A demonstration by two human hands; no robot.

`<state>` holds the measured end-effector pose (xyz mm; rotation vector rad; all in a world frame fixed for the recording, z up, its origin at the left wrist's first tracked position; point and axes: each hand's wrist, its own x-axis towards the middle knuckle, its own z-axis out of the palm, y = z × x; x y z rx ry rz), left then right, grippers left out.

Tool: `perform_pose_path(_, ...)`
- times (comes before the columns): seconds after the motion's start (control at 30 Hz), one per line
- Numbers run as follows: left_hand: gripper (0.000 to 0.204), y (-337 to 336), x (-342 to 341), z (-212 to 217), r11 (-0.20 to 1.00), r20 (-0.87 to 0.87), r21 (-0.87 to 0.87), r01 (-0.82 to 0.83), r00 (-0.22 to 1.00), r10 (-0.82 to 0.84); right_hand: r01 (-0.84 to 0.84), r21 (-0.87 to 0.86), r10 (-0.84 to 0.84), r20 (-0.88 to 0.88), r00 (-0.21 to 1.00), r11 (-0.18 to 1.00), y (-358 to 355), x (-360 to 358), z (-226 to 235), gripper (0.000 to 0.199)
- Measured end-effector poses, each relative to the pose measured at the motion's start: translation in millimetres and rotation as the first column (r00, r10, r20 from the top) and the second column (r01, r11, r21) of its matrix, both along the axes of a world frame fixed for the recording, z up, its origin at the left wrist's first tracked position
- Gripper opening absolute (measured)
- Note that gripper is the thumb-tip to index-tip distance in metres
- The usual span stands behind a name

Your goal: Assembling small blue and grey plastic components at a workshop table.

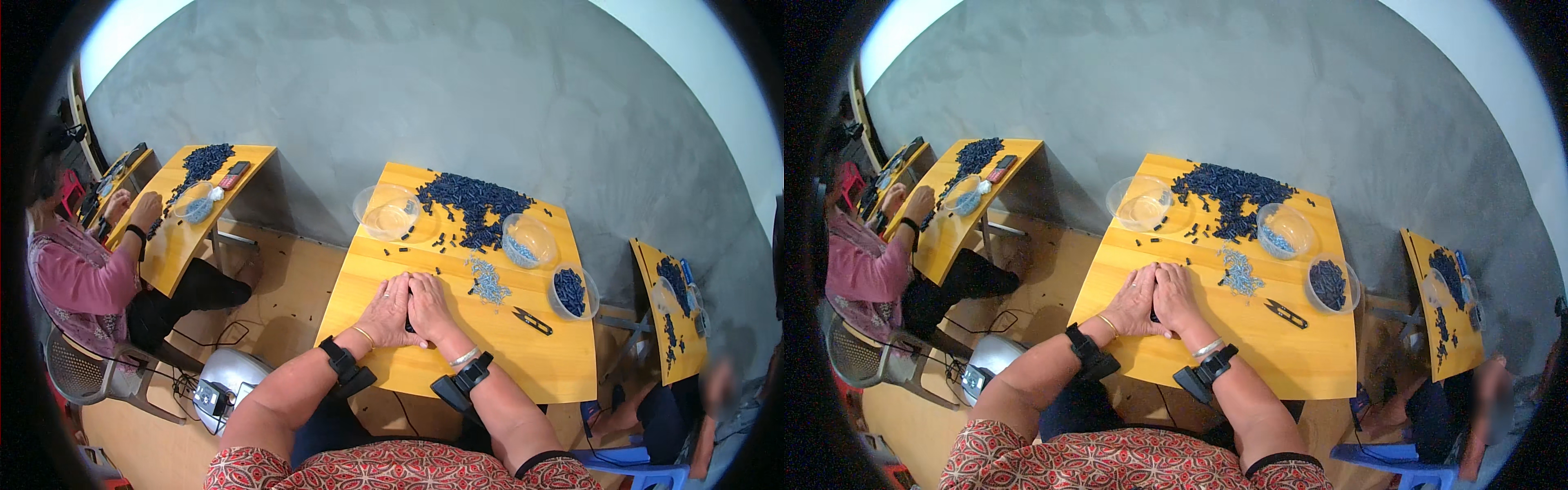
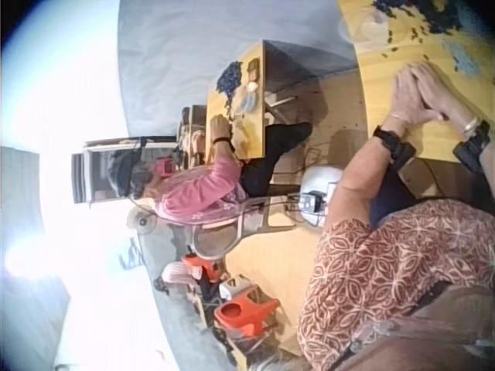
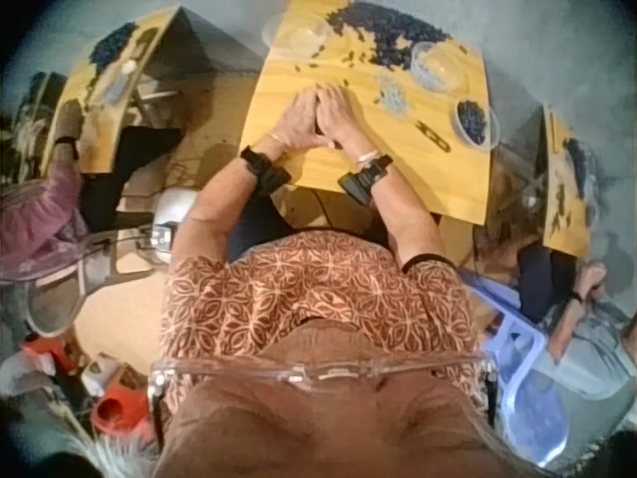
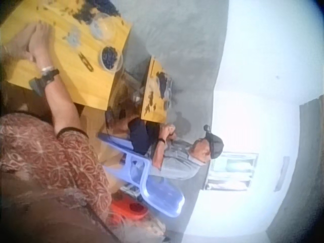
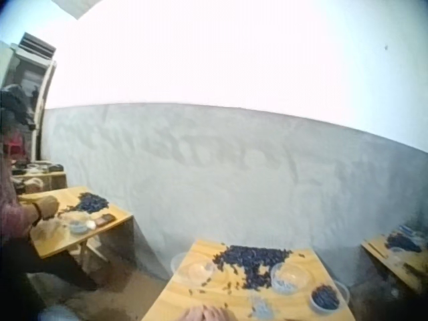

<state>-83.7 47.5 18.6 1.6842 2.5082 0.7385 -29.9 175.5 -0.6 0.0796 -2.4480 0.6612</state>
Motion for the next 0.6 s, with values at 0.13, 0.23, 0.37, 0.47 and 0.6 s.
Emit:
perform_pose_path(0.13, 0.130, 0, -1, 1, 0.999, 0.032, -0.039, 0.004, 0.999, -0.003, 0.009, -0.016, -0.009, 0.001, 1.000, 1.000, 0, -1, -1, 0.024)
perform_pose_path(0.23, 0.132, -1, -7, -4, 1.000, 0.093, 0.005, 0.006, 0.996, -0.007, 0.080, 0.074, -0.082, 0.025, 0.996, 0.994, 2, -1, 4, 0.025)
perform_pose_path(0.37, 0.123, -6, -18, -5, 0.981, 0.177, 0.169, -0.097, 0.982, 0.066, 0.128, 0.099, -0.134, 0.053, 0.990, 0.987, 5, -3, 9, 0.027)
perform_pose_path(0.47, 0.108, -9, -44, -10, 0.931, 0.130, 0.234, -0.279, 0.958, 0.254, 0.090, -0.022, -0.089, 0.045, 0.995, 0.996, 18, -7, 17, 0.032)
perform_pose_path(0.6, 0.105, -6, -76, -12, 0.904, 0.056, 0.102, -0.414, 0.910, 0.410, 0.130, 0.066, -0.136, 0.091, 0.987, 0.989, 36, -32, 16, 0.036)
